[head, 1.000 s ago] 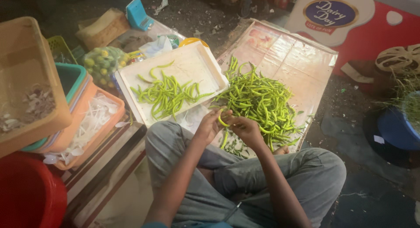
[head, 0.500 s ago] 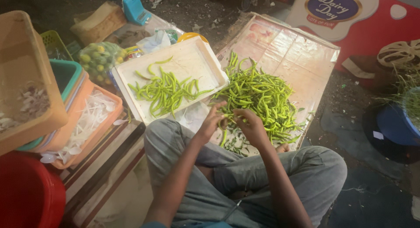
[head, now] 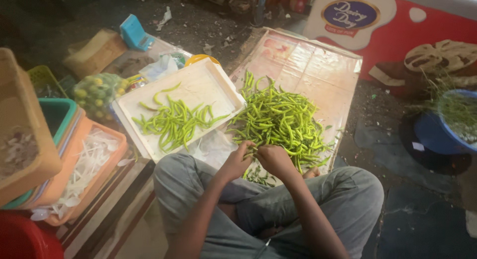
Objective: The person sits cross-legged on the floor and repeatedly picks up green chilies from a large pile, removes the stems by hand, and places the trimmed chilies into a white tray. The person handles the chilies one at a time, separating the stems and placing them on the floor.
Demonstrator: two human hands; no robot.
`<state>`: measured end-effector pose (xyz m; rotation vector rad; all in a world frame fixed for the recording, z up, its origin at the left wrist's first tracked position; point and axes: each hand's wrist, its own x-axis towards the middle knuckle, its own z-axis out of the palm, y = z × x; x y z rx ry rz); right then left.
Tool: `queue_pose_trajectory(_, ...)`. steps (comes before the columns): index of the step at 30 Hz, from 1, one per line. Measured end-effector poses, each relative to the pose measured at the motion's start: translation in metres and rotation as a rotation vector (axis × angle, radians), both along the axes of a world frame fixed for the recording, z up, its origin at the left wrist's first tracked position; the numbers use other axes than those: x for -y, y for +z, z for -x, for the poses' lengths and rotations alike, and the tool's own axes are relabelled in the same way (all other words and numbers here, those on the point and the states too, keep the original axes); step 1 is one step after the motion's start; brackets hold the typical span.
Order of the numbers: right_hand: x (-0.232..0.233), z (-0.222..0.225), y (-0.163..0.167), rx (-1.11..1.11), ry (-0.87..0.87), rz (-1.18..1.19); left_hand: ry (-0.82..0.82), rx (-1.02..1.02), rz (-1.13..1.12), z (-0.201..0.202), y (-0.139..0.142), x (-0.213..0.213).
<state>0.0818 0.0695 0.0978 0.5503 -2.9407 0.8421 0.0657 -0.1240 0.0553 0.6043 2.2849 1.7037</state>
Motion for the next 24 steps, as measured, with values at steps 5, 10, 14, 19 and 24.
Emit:
queue_pose_trajectory(5, -0.007, 0.000, -0.021, 0.083, -0.030, -0.028, 0.187, 0.233, 0.164, 0.008, 0.015, 0.010)
queue_pose_trajectory(10, -0.007, -0.004, -0.048, 0.271, -0.140, -0.216, 0.611, -0.304, 0.649, 0.067, 0.019, 0.074)
queue_pose_trajectory(14, 0.011, 0.006, -0.068, 0.285, -0.177, -0.291, 0.878, -0.391, 0.837, 0.081, 0.010, 0.110)
queue_pose_trajectory(19, 0.028, 0.007, -0.080, 0.161, -0.161, -0.333, 0.704, -0.071, 0.910, 0.067, -0.009, 0.101)
queue_pose_trajectory(24, 0.029, 0.008, -0.080, 0.139, -0.231, -0.341, 0.469, -0.158, 0.840, 0.052, -0.019, 0.058)
